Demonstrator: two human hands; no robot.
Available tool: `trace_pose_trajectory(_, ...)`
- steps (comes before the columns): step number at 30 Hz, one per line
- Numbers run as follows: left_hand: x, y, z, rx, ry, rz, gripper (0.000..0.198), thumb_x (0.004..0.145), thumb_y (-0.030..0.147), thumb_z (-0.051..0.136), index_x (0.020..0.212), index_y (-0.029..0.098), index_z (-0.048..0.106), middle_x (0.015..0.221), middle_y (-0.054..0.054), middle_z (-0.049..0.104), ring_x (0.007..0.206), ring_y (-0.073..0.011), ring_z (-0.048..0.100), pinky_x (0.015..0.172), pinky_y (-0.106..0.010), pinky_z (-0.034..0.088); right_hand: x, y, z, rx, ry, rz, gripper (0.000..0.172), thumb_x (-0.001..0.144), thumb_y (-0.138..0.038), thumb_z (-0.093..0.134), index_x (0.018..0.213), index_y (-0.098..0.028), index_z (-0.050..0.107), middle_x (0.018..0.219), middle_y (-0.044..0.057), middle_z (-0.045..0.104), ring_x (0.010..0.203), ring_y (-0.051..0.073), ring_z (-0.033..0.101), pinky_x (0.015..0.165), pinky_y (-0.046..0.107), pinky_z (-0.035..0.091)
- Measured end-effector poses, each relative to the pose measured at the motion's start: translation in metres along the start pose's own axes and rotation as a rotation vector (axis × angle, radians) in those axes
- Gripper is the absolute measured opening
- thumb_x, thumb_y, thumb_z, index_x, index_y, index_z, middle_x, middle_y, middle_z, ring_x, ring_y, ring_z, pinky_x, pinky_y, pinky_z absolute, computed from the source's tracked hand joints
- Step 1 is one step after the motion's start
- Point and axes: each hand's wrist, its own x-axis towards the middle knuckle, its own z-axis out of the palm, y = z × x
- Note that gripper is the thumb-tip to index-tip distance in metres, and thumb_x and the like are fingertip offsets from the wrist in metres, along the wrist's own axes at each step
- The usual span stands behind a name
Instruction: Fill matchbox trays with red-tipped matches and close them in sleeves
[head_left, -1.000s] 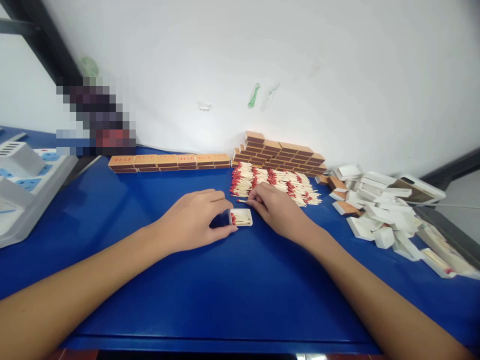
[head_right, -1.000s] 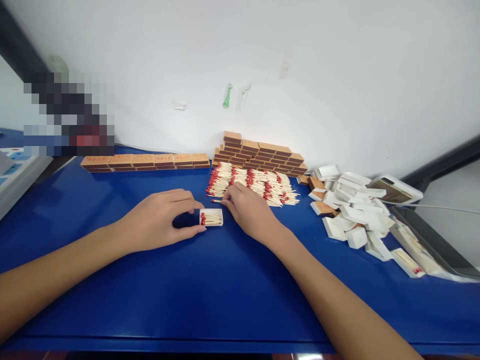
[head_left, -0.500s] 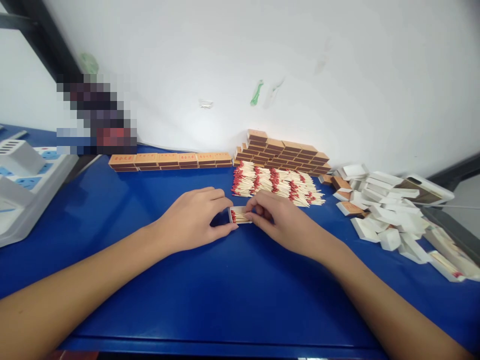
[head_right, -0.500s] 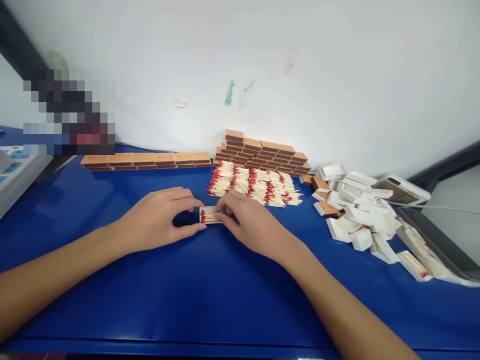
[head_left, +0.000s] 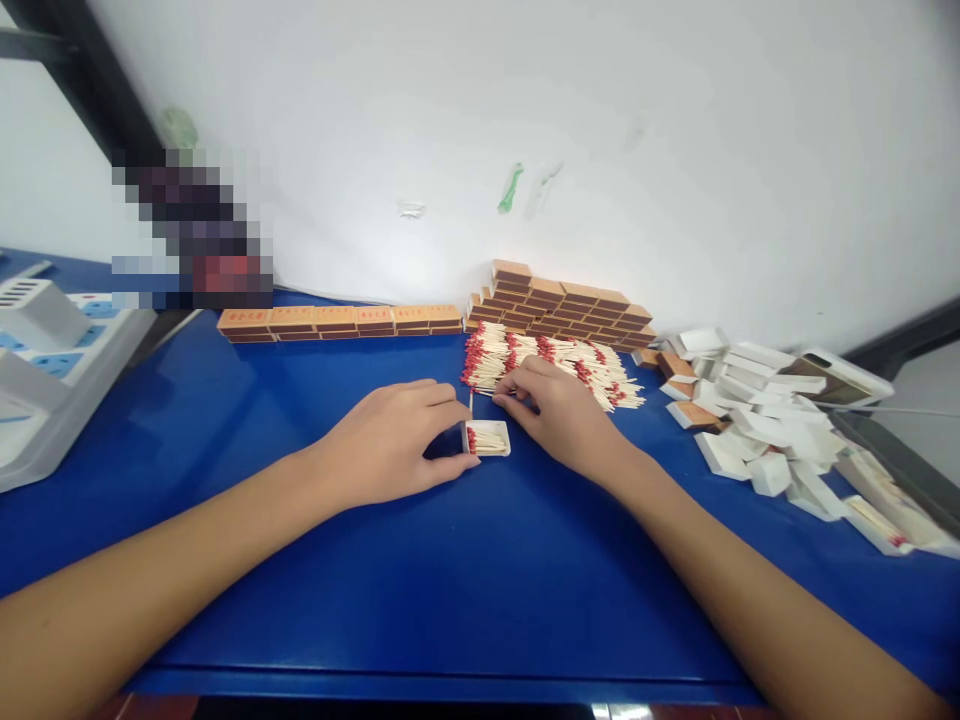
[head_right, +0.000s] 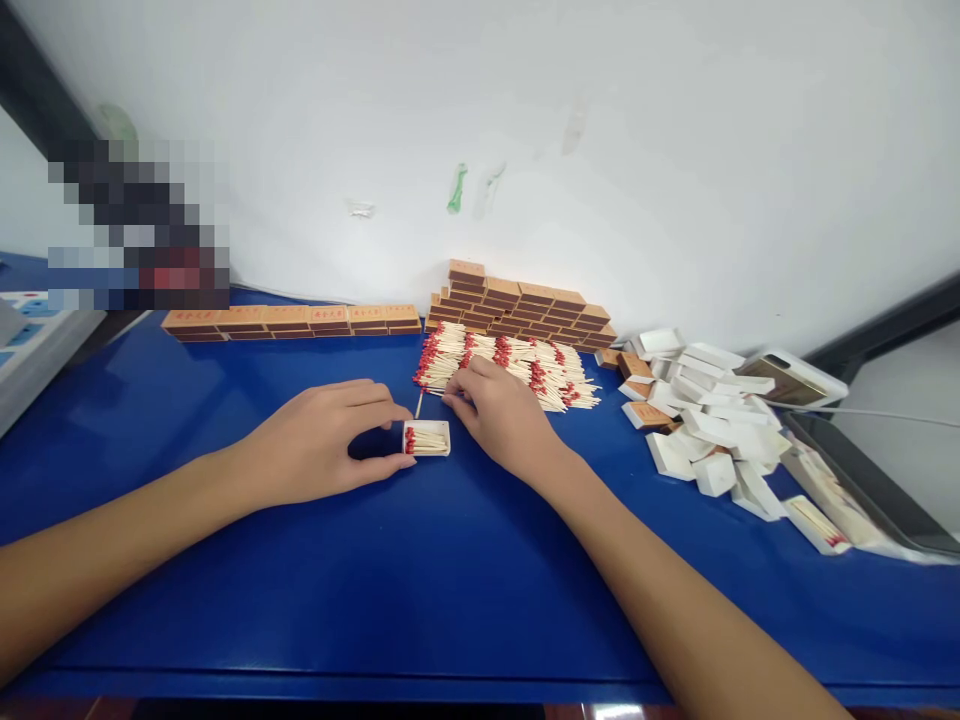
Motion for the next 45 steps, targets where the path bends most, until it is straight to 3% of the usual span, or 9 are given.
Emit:
trace_pose_trajectory(11,-0.001,0.001,-0.001,-0.005,-0.006,0.032,0.023,0.100,0.039,0.071,0.108,0.017,0.074,0.095,-0.003,0.070,0.087,-0.0196,0.066,0.075,-0.032,0.048,0.001,-0.014,0.002,0.113,-0.020,0.015,0.011,0.105,-0.021,0.057,0.095,-0.020,0.063,0.096,0.006,0.062,0.081,0.019,0.057,0.071,0.032,0.044)
trace_pose_trajectory(17,-0.001,0.007,-0.001,-0.011,-0.049,0.110,0.024,0.101,0.040,0.070,0.106,0.017,0.074,0.092,-0.003,0.070,0.083,-0.0197,0.066,0.075,-0.033,0.048,0.002,-0.020,0.002,0.092,-0.047,0.112,0.016,0.101,-0.024,0.064,0.085,-0.021,0.062,0.086,0.004,0.062,0.076,0.018,0.056,0.067,0.032,0.040)
trace_pose_trajectory(21,-0.002,0.010,-0.002,-0.016,-0.081,0.109,0.023,0.099,0.039,0.071,0.106,0.018,0.074,0.094,-0.003,0.072,0.083,-0.0200,0.067,0.080,-0.035,0.050,0.005,-0.025,0.004,0.087,-0.025,0.144,0.026,0.101,-0.037,0.066,0.081,-0.021,0.063,0.083,0.004,0.063,0.075,0.019,0.056,0.065,0.033,0.038)
trace_pose_trajectory(24,-0.003,0.010,-0.001,-0.035,-0.080,0.111,0.026,0.099,0.042,0.070,0.103,0.017,0.075,0.093,-0.004,0.073,0.083,-0.0205,0.068,0.084,-0.036,0.052,0.009,-0.034,0.009,0.060,0.014,0.201,0.032,0.094,-0.047,0.075,0.080,-0.021,0.062,0.084,0.004,0.064,0.076,0.019,0.057,0.066,0.034,0.038)
trace_pose_trajectory(27,-0.003,0.009,0.000,-0.052,-0.085,0.108,0.026,0.098,0.042,0.071,0.102,0.017,0.075,0.093,-0.004,0.073,0.081,-0.0200,0.067,0.083,-0.036,0.051,0.012,-0.038,0.012,0.056,0.021,0.225,0.031,0.088,-0.045,0.081,0.081,-0.021,0.062,0.088,0.005,0.066,0.078,0.020,0.058,0.067,0.034,0.040)
trace_pose_trajectory(34,0.000,0.006,-0.004,-0.053,-0.117,0.064,0.022,0.098,0.040,0.069,0.104,0.019,0.075,0.088,-0.002,0.070,0.079,-0.0186,0.065,0.076,-0.034,0.048,0.005,-0.027,-0.002,0.112,-0.067,0.226,0.015,0.095,-0.028,0.068,0.082,-0.021,0.066,0.082,0.004,0.068,0.073,0.018,0.058,0.064,0.032,0.040)
trace_pose_trajectory(41,0.001,0.003,-0.004,-0.035,-0.106,0.046,0.025,0.100,0.041,0.068,0.107,0.019,0.075,0.085,-0.001,0.068,0.078,-0.0183,0.063,0.074,-0.033,0.046,-0.012,-0.005,-0.026,0.116,-0.190,0.246,0.022,0.100,-0.036,0.063,0.084,-0.022,0.068,0.077,0.003,0.067,0.064,0.017,0.056,0.057,0.031,0.039)
trace_pose_trajectory(45,0.000,0.003,-0.004,-0.029,-0.100,0.054,0.024,0.100,0.041,0.067,0.107,0.019,0.075,0.086,-0.001,0.068,0.078,-0.0182,0.063,0.075,-0.033,0.046,-0.014,0.002,-0.028,0.149,-0.135,0.240,0.022,0.099,-0.039,0.065,0.086,-0.022,0.070,0.075,0.002,0.066,0.064,0.017,0.055,0.057,0.030,0.038)
